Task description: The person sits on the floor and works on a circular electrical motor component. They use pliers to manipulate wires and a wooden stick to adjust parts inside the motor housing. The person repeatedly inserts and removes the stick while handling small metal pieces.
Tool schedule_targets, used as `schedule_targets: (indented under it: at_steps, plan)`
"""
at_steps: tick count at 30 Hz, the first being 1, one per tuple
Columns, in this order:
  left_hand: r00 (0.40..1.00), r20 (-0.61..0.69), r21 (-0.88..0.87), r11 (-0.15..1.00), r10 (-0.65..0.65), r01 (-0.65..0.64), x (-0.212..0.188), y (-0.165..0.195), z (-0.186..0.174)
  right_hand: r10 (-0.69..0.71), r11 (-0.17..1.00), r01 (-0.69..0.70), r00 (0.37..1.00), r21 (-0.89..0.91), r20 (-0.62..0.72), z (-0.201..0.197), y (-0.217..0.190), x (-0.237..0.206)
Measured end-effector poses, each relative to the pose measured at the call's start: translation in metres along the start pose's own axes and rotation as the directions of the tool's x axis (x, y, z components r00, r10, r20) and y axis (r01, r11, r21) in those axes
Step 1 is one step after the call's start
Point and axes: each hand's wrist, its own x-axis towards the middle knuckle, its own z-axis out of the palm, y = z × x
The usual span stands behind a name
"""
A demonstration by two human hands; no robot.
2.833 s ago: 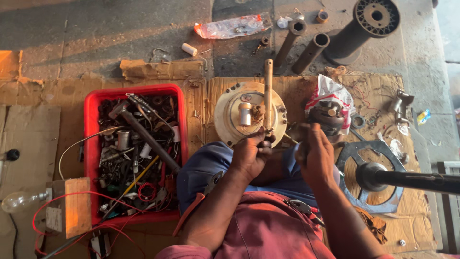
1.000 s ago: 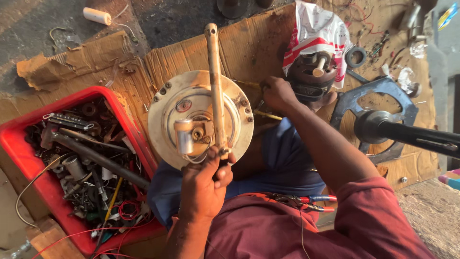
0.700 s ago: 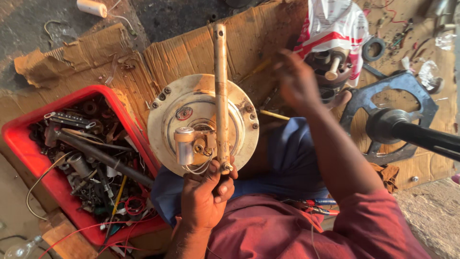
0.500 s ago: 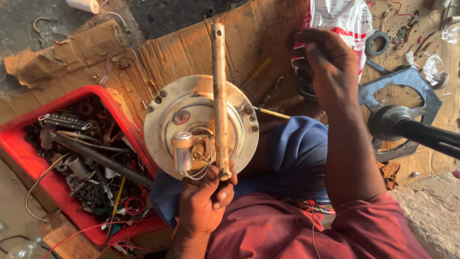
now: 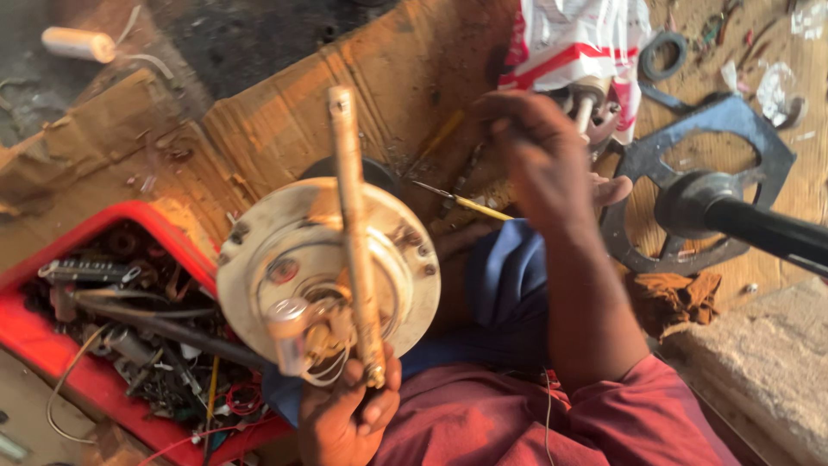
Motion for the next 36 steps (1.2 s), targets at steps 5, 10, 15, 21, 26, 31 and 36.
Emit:
schedule_targets:
  at_steps: [5,10,15,21,26,31,36]
  plan:
    - [0.995,0.044,0.021,0.996,-0.090,0.089,0.004,-0.005,-0.015,0.106,0.990,-0.098,0.991,-0.101,0.076,-0.002,0.017,0.011]
    - [0.950,-0.008,0.028,0.949,-0.313,0.313,0.010,0.007,-0.026,0.160,0.984,-0.148,0.979,-0.099,0.128,-0.010,0.019,0.026]
    - [0.862,0.240,-0.012,0.886,-0.447,0.463,0.016,0.016,-0.037,0.120,0.989,-0.105,0.983,-0.108,0.141,-0.014,0.025,0.030]
    - [0.962,0.166,-0.072,0.970,-0.218,0.232,0.013,-0.005,-0.031,0.118,0.977,-0.070,0.963,-0.200,0.243,-0.029,0.024,0.030]
    - [0.992,0.106,-0.098,0.992,-0.062,0.073,0.006,-0.013,-0.023,0.307,0.904,-0.084,0.809,-0.419,0.501,-0.024,0.008,0.019]
    - [0.997,0.059,-0.038,0.997,-0.059,0.061,-0.002,-0.011,-0.022,0.553,0.708,-0.188,0.747,-0.681,0.369,-0.032,0.006,0.001]
    - [0.997,0.070,-0.021,0.999,-0.039,0.040,-0.004,-0.006,-0.015,0.208,0.972,-0.198,0.976,-0.127,0.070,-0.068,0.000,-0.039]
